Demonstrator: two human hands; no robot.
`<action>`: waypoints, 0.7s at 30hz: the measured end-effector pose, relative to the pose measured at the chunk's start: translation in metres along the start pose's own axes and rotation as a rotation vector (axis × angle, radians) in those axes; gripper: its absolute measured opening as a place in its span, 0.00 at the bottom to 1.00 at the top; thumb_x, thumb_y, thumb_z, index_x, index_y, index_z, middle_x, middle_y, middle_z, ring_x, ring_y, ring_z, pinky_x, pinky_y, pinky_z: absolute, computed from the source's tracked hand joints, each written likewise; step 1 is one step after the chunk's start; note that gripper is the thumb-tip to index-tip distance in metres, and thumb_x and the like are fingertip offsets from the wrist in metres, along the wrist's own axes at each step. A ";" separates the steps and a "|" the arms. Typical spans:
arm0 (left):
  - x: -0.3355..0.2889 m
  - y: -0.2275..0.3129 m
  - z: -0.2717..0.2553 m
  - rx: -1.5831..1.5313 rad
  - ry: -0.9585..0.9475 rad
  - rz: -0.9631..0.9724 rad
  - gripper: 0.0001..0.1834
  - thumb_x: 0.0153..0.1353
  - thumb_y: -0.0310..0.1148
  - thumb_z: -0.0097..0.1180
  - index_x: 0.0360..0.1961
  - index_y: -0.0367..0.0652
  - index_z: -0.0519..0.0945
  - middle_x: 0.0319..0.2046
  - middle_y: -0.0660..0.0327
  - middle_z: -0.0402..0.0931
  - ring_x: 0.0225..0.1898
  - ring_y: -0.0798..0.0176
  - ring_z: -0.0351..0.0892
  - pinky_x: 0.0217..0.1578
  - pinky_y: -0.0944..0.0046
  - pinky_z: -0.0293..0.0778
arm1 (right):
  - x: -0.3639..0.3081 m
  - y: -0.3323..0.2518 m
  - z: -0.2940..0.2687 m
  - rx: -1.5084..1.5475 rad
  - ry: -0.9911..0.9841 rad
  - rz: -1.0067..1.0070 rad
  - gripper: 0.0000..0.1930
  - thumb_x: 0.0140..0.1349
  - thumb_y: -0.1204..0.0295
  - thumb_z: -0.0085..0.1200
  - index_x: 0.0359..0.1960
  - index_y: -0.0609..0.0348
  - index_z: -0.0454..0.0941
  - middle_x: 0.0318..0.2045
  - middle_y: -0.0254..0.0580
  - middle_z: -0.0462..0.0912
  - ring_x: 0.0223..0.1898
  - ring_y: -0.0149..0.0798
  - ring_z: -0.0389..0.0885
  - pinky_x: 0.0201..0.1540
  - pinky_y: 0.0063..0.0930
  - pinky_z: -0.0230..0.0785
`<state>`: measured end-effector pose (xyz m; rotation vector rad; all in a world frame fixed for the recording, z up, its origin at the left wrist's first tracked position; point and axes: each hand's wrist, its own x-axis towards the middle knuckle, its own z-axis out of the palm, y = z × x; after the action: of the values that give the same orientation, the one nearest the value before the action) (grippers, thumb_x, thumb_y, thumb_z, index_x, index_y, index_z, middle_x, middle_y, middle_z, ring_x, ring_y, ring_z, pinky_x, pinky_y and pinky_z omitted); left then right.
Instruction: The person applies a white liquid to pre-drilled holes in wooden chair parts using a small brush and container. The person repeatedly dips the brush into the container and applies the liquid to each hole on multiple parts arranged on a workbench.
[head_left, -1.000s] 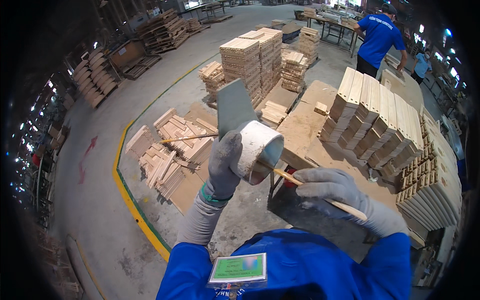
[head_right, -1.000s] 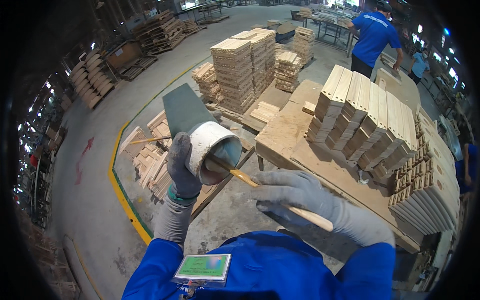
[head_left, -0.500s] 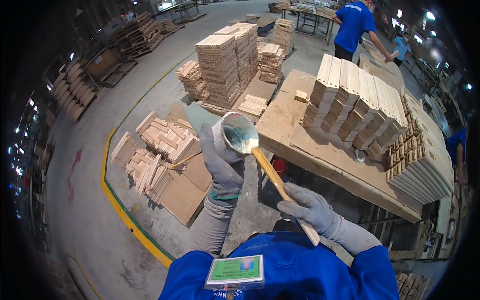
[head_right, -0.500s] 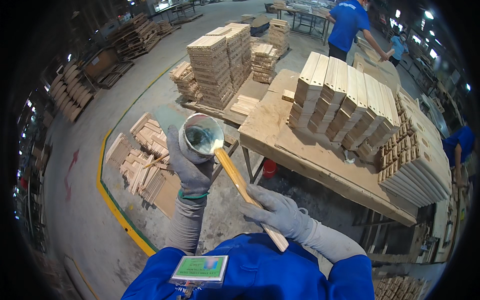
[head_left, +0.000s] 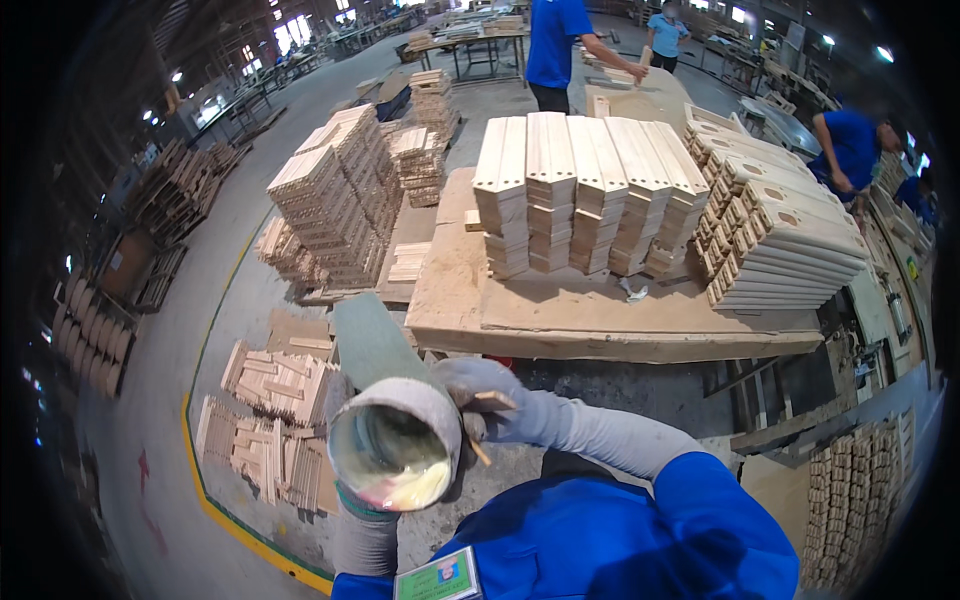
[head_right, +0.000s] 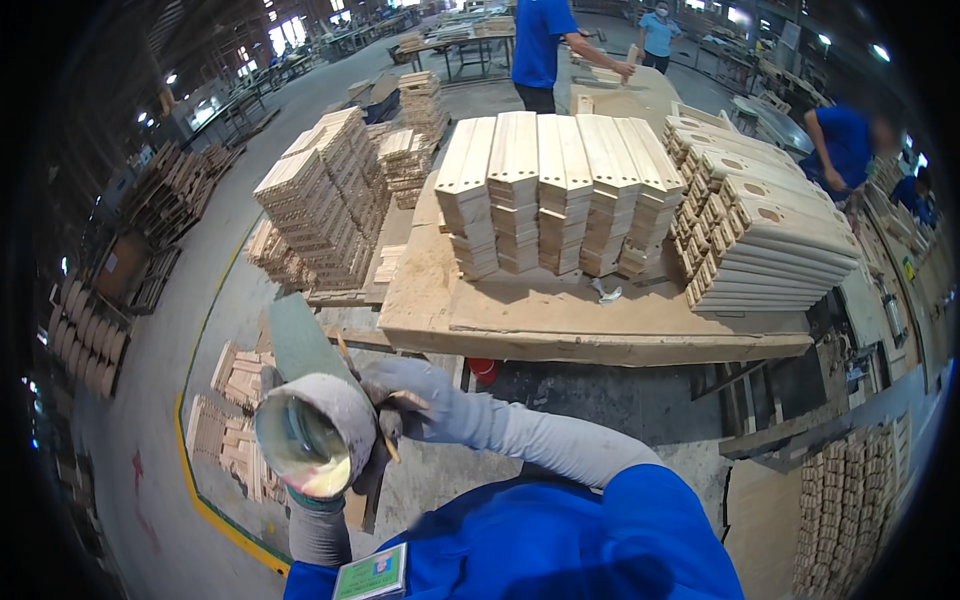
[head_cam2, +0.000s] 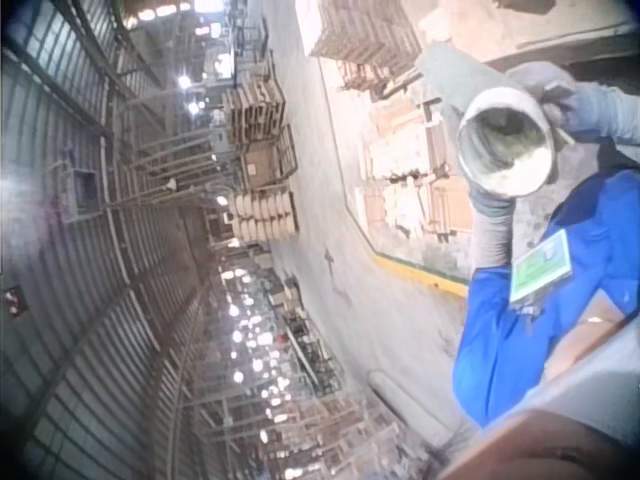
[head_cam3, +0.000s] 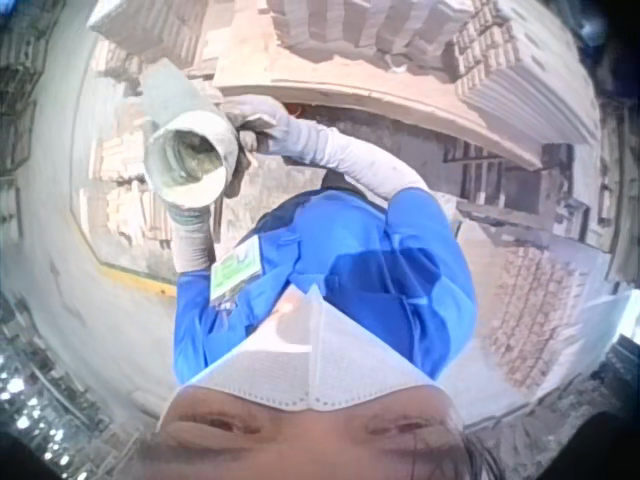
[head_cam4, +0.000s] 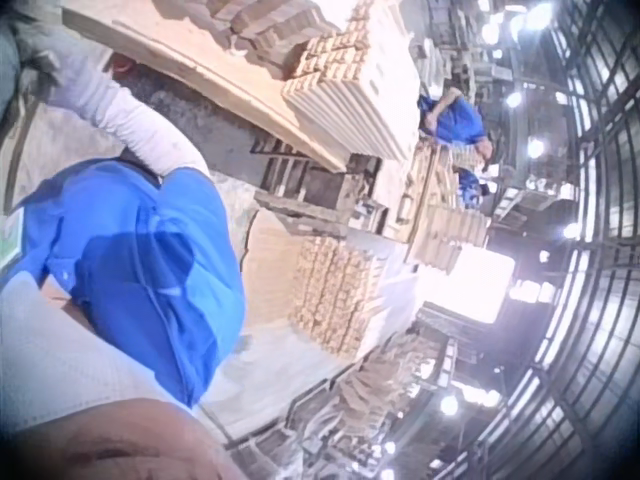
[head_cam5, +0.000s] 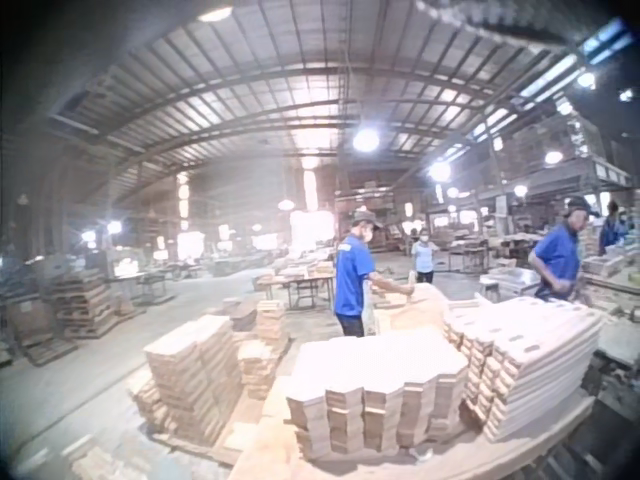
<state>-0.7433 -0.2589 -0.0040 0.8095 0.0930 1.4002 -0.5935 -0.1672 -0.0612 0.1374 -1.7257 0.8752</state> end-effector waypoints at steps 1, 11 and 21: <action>0.007 -0.001 0.004 -0.081 0.045 -0.046 0.27 0.66 0.43 0.42 0.61 0.39 0.58 0.55 0.49 0.67 0.54 0.51 0.70 0.55 0.50 0.67 | -0.005 0.005 -0.006 -0.121 0.005 -0.026 0.15 0.60 0.62 0.55 0.39 0.61 0.70 0.43 0.54 0.75 0.43 0.55 0.76 0.45 0.42 0.70; 0.087 -0.066 -0.028 0.285 0.532 0.074 0.41 0.53 0.55 0.47 0.60 0.33 0.60 0.56 0.43 0.64 0.54 0.46 0.69 0.53 0.48 0.69 | 0.046 0.042 -0.083 0.260 0.789 0.319 0.12 0.65 0.73 0.49 0.48 0.62 0.69 0.40 0.39 0.78 0.39 0.26 0.77 0.38 0.17 0.71; 0.179 -0.109 -0.030 1.498 0.397 0.338 0.33 0.52 0.32 0.61 0.57 0.35 0.62 0.50 0.50 0.72 0.49 0.57 0.74 0.53 0.58 0.68 | 0.041 0.069 -0.169 0.243 0.496 0.523 0.27 0.56 0.78 0.55 0.57 0.66 0.60 0.47 0.44 0.72 0.42 0.31 0.75 0.49 0.24 0.68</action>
<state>-0.6293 -0.0805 -0.0150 1.7720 1.5000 1.6797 -0.5101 -0.0007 -0.0440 -0.3618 -1.1937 1.3701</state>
